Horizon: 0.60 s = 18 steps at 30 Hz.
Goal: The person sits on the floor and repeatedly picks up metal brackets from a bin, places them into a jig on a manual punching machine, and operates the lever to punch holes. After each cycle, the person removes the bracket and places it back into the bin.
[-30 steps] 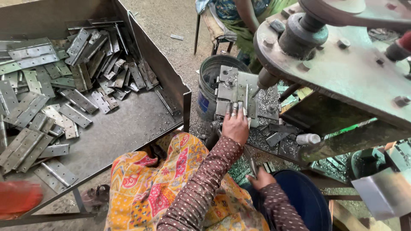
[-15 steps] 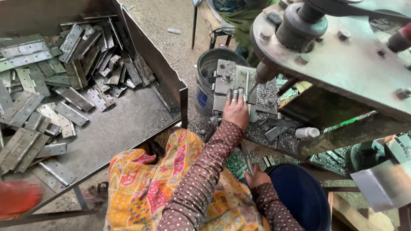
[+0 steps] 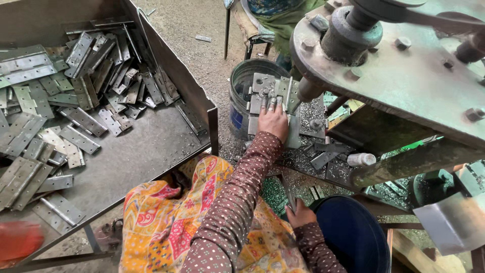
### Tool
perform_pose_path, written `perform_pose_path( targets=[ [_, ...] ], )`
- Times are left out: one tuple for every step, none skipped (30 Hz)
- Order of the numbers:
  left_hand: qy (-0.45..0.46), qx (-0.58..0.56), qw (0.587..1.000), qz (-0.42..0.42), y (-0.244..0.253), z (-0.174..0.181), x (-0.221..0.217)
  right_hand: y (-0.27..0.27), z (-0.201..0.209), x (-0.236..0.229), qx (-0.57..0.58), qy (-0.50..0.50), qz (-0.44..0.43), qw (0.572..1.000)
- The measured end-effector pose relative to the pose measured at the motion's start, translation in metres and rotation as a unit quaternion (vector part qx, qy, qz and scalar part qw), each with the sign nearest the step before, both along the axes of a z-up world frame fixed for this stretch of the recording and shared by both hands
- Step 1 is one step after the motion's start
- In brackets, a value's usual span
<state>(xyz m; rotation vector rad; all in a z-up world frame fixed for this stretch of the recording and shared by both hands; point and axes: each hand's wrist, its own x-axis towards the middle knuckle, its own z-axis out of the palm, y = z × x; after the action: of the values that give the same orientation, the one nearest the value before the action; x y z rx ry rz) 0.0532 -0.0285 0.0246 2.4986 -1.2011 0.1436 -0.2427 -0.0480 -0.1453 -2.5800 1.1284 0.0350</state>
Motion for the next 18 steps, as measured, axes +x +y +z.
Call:
perform_pose_path(
  targets=[
    [-0.011, 0.005, 1.000, 0.005, 0.000, 0.001, 0.000, -0.002, -0.008, 0.000, 0.010, 0.011, 0.008, 1.000],
    [-0.021, 0.009, 1.000, 0.010, 0.000, 0.002, 0.000, -0.006, -0.012, 0.001, 0.020, 0.023, 0.015, 0.999],
    [-0.031, 0.018, 0.999, 0.007, 0.001, 0.001, -0.004, -0.005, -0.012, -0.001, 0.034, 0.035, 0.015, 0.999],
    [-0.019, 0.029, 0.999, 0.000, 0.004, -0.001, -0.008, -0.004, -0.005, -0.005, 0.052, 0.062, 0.016, 0.997],
    [-0.012, 0.032, 0.999, 0.000, 0.003, 0.004, -0.004, -0.012, 0.010, 0.002, 0.064, 0.085, 0.025, 0.994],
    [-0.004, 0.036, 0.999, 0.001, 0.004, 0.009, 0.000, -0.020, 0.030, 0.009, 0.068, 0.096, 0.028, 0.993],
    [-0.005, 0.047, 0.999, -0.007, 0.008, 0.011, -0.003, -0.021, 0.051, 0.010, 0.068, 0.097, 0.023, 0.993],
    [-0.006, 0.059, 0.998, -0.015, 0.014, 0.012, -0.007, -0.024, 0.074, 0.014, 0.059, 0.087, 0.019, 0.994],
    [-0.009, 0.071, 0.997, -0.024, 0.020, 0.014, -0.013, -0.025, 0.096, 0.017, 0.053, 0.058, 0.009, 0.997],
    [-0.029, 0.081, 0.996, -0.031, 0.027, 0.015, -0.022, -0.023, 0.116, 0.022, 0.032, -0.002, 0.015, 0.999],
    [-0.048, 0.091, 0.994, -0.039, 0.036, 0.015, -0.036, -0.021, 0.133, 0.026, 0.006, -0.069, 0.028, 0.997],
    [-0.068, 0.100, 0.992, -0.047, 0.046, 0.013, -0.055, -0.018, 0.148, 0.028, -0.045, -0.166, 0.057, 0.983],
    [-0.107, 0.061, 0.992, -0.030, 0.058, 0.010, -0.076, -0.015, 0.159, 0.032, -0.059, -0.171, 0.050, 0.982],
    [-0.146, 0.021, 0.989, -0.012, 0.069, 0.008, -0.096, -0.012, 0.170, 0.034, -0.073, -0.176, 0.043, 0.981],
    [-0.156, -0.005, 0.988, -0.008, 0.079, 0.007, -0.107, -0.007, 0.176, 0.036, -0.085, -0.180, 0.036, 0.979],
    [-0.166, -0.030, 0.986, -0.003, 0.087, 0.007, -0.114, -0.004, 0.180, 0.038, -0.053, -0.207, 0.017, 0.977],
    [-0.172, -0.055, 0.984, 0.000, 0.096, 0.005, -0.123, 0.001, 0.181, 0.035, -0.020, -0.231, -0.004, 0.973],
    [-0.186, -0.069, 0.980, -0.023, 0.105, 0.005, -0.122, 0.007, 0.180, 0.033, 0.013, -0.254, -0.024, 0.967]
  ],
)
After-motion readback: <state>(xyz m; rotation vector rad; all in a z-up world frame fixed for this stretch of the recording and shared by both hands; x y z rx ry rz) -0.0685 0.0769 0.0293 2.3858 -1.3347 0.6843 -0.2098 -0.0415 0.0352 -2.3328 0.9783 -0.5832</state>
